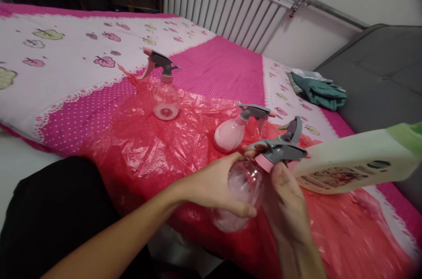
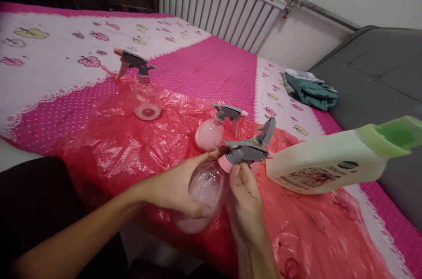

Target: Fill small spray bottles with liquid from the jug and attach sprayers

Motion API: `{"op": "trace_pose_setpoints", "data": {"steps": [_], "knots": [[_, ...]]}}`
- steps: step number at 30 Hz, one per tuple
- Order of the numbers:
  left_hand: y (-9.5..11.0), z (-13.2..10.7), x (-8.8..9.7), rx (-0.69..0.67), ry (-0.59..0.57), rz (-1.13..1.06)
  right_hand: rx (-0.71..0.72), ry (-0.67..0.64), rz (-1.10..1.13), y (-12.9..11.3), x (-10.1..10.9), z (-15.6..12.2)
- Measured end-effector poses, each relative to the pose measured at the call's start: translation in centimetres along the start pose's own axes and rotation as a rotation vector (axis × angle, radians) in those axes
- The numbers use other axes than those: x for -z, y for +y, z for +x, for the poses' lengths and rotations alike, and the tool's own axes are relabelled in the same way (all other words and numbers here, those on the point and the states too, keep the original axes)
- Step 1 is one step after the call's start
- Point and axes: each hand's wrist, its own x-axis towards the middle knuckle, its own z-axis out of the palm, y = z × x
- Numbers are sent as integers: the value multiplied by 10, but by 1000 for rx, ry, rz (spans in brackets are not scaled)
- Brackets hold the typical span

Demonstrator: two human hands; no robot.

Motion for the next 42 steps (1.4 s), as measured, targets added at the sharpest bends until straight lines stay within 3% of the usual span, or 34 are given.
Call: {"op": "trace_pose_setpoints", "data": {"steps": [3,7,10,15,21,24,28,30,33,38,42], "knots": [[-5,3,2,-58,-79,-151,33,-35,-50,0,1,1],[-3,-1,-3,49,96,110,-8,24,-49,-2,0,-1],[2,-5,-7,117,152,248,-47,95,-27,-6,-3,-6],[-2,-3,-9,9,199,318,-74,146,7,-6,-12,-12],[-7,-3,-7,9,235,406,-25,128,46,4,-15,-9],[-5,-2,-1,45,189,320,-16,110,-3,10,-8,-5],[-8,2,7,-3,-1,-57,-10,88,-100,12,-2,-2],[-10,3,8,-14,-41,-182,13,36,-111,11,-4,0],[-13,4,6,-19,-31,-205,65,-36,-133,9,-7,3],[-13,4,4,1,65,-121,-27,34,-87,11,-4,11],[-14,4,4,-12,30,-116,-49,17,-64,9,-4,13]]}}
